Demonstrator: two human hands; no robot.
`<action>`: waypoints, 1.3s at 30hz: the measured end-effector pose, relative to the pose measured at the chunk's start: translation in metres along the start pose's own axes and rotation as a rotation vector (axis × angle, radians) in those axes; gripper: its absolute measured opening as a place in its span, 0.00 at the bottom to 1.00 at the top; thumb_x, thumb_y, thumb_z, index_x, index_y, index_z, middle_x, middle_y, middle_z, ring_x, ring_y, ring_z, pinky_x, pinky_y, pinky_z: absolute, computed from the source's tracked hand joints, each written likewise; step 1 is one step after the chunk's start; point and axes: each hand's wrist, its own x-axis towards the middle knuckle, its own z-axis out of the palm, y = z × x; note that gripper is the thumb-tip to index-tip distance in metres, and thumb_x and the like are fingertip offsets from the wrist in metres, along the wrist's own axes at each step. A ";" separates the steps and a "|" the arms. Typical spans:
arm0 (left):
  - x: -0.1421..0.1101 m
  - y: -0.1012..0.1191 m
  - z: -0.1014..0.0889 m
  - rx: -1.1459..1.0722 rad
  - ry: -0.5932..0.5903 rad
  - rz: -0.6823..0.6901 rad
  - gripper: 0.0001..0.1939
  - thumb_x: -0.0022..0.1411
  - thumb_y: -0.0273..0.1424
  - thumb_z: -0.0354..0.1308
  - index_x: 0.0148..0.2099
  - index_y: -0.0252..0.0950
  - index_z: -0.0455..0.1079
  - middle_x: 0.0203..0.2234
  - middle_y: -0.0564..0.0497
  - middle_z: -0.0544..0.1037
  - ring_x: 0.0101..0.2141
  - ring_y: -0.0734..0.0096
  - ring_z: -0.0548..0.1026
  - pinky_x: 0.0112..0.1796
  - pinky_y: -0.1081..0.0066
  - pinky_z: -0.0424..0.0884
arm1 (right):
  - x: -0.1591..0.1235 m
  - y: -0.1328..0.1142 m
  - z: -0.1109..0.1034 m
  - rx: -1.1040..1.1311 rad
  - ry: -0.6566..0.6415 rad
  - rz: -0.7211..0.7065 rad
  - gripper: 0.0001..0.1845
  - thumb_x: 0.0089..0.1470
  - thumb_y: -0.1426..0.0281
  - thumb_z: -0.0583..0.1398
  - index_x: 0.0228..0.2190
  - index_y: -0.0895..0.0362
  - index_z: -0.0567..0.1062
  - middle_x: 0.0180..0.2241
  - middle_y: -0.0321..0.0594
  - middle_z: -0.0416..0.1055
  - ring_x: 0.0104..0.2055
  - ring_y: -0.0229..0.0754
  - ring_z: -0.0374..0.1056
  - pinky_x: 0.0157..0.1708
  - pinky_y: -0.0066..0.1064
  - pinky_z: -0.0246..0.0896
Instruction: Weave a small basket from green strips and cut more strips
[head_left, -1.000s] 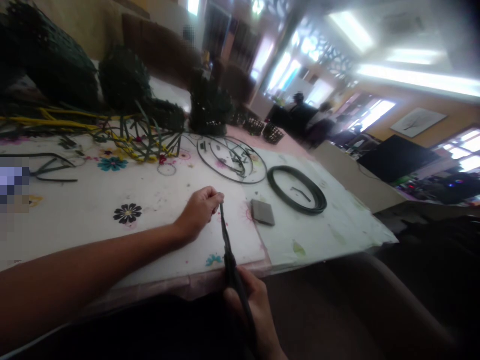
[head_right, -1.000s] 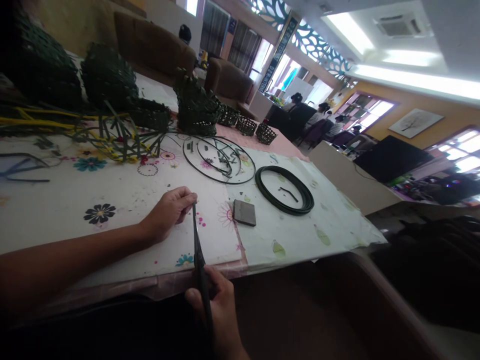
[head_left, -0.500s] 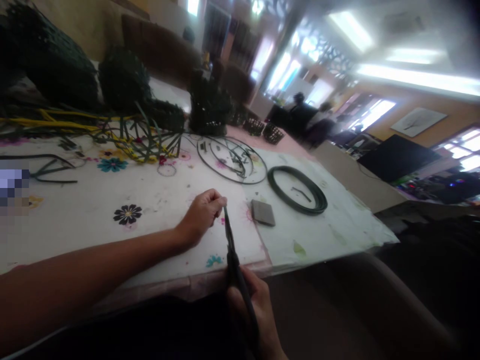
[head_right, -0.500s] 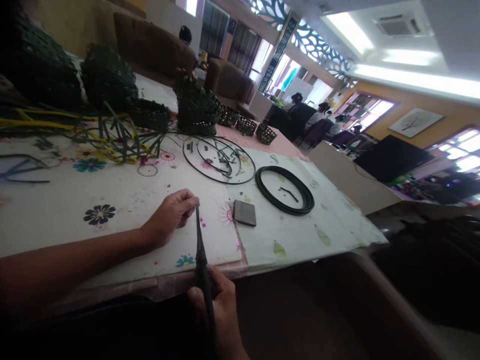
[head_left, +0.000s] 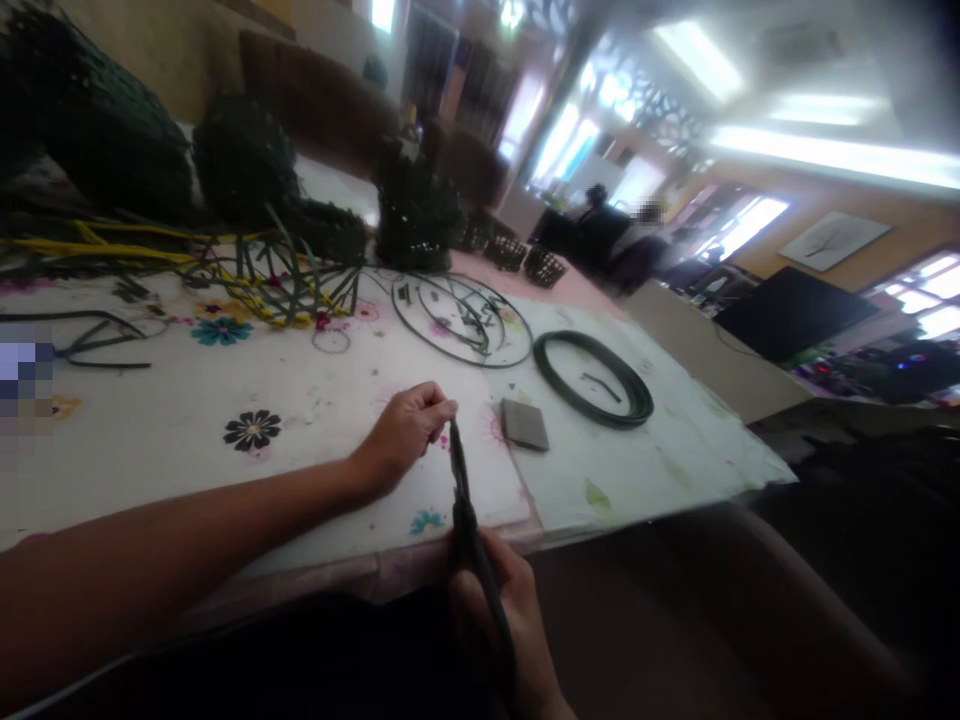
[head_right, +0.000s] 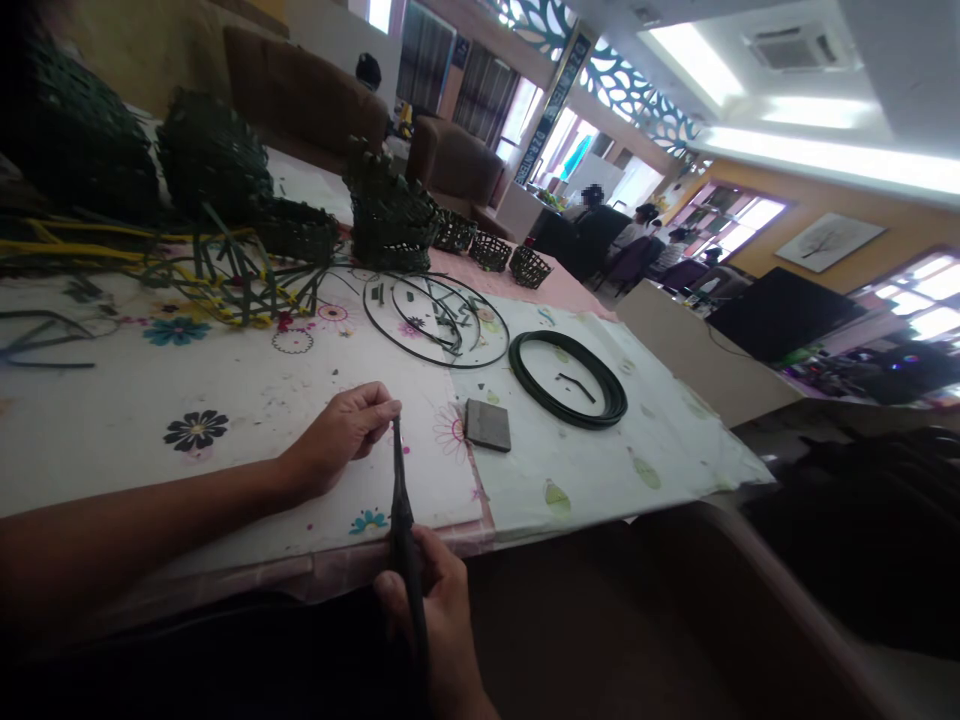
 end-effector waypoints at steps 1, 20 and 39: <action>0.000 0.000 0.000 0.001 -0.002 -0.006 0.14 0.60 0.34 0.56 0.25 0.36 0.58 0.15 0.59 0.60 0.15 0.83 0.53 0.18 0.76 0.47 | 0.000 -0.001 0.000 -0.031 0.003 -0.023 0.21 0.47 0.54 0.65 0.31 0.60 0.72 0.20 0.29 0.55 0.20 0.30 0.47 0.16 0.21 0.45; 0.000 0.004 -0.001 0.131 -0.103 0.061 0.12 0.61 0.31 0.53 0.26 0.37 0.58 0.16 0.58 0.59 0.19 0.78 0.54 0.21 0.74 0.52 | 0.002 0.001 -0.006 -0.016 0.028 -0.022 0.20 0.47 0.56 0.66 0.34 0.59 0.74 0.20 0.29 0.58 0.18 0.31 0.51 0.15 0.22 0.48; 0.005 0.002 -0.005 0.099 -0.120 -0.064 0.04 0.58 0.29 0.55 0.31 0.35 0.64 0.18 0.57 0.65 0.14 0.83 0.57 0.16 0.76 0.51 | 0.003 -0.002 -0.014 -0.160 0.101 -0.061 0.24 0.44 0.52 0.65 0.33 0.60 0.77 0.19 0.32 0.59 0.19 0.33 0.52 0.15 0.23 0.49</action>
